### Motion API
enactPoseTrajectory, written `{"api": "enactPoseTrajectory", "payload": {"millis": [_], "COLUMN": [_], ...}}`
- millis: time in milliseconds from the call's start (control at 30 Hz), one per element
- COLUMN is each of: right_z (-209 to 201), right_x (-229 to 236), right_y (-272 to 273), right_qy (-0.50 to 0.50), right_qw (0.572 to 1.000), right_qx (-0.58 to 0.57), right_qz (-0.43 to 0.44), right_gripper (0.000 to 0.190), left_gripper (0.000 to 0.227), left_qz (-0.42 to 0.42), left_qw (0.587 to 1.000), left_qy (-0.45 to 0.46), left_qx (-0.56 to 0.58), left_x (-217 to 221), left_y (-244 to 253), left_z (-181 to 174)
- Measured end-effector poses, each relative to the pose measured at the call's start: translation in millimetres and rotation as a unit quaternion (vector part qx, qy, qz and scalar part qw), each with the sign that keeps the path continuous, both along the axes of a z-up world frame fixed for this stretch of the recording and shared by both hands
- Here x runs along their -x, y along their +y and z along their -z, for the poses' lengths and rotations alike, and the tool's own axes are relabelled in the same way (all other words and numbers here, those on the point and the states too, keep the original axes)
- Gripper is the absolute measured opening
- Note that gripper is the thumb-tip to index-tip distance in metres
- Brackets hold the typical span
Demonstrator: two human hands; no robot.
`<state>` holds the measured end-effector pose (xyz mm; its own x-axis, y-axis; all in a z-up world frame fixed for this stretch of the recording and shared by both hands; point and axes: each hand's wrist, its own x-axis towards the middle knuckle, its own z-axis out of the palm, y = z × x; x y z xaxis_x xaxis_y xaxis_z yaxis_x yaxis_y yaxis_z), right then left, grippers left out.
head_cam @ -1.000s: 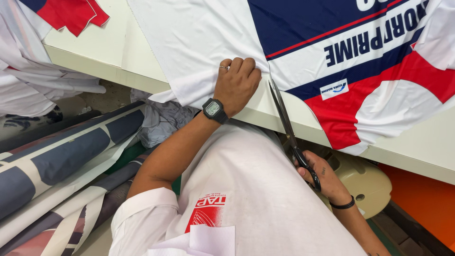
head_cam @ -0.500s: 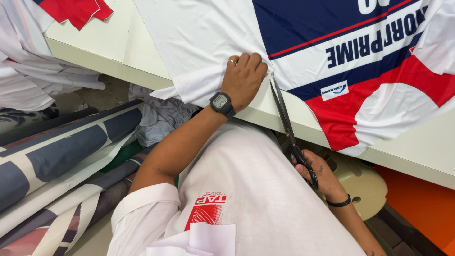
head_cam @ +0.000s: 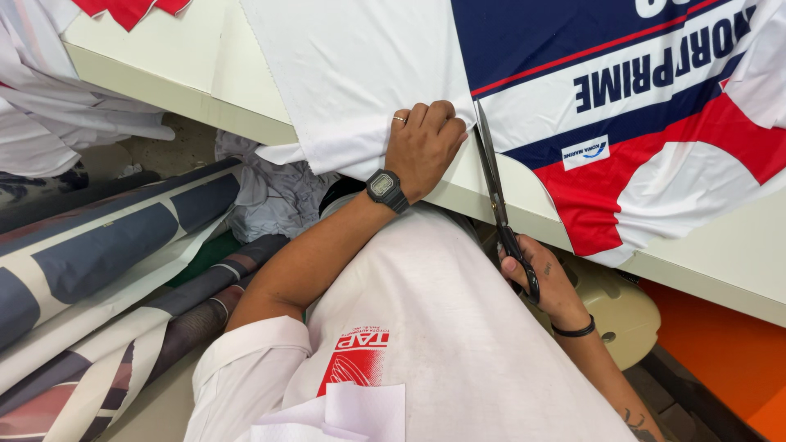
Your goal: The person uses shears to cut a white paper pattern from a blue and white sports jersey laid on a white table. They hold the fabric steady with one hand while cutting along the pattern edge with the other, then remove the cut pattern piece.
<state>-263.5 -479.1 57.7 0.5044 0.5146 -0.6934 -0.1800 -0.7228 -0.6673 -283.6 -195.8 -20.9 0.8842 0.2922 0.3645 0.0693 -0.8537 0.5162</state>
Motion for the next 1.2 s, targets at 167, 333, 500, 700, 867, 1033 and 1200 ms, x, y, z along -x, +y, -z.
{"api": "enactPoseTrajectory", "payload": {"millis": [167,333,500,700,867,1033,1200], "right_z": [-3,-2,-5,-10,-12,-11,-9], "right_x": [0,1,1,1,0,-4,-8], "right_y": [14,25,32,35,37,35,32], "right_qy": [-0.014,-0.014,-0.011,-0.012,-0.013,-0.003,-0.009], "right_qw": [1.0,1.0,0.999,0.999,0.998,0.997,0.996], "right_qx": [-0.005,-0.013,0.008,0.016,0.048,0.055,0.081], "right_qz": [0.005,0.02,0.038,0.041,0.049,0.053,0.033], "right_gripper": [0.067,0.067,0.067,0.068,0.066,0.056,0.051], "left_gripper": [0.014,0.013,0.011,0.01,0.009,0.009,0.009], "left_qz": [0.004,0.01,0.01,0.01,0.013,0.009,-0.005], "left_qw": [1.0,1.0,1.0,0.999,0.998,0.998,0.99], "left_qy": [-0.009,-0.011,-0.01,0.004,0.008,0.004,0.0], "left_qx": [0.014,0.018,0.026,0.045,0.063,0.069,0.141], "left_x": [2,2,2,0,1,1,1], "left_y": [1,3,3,3,4,4,8], "left_z": [1,1,1,2,1,1,-5]}}
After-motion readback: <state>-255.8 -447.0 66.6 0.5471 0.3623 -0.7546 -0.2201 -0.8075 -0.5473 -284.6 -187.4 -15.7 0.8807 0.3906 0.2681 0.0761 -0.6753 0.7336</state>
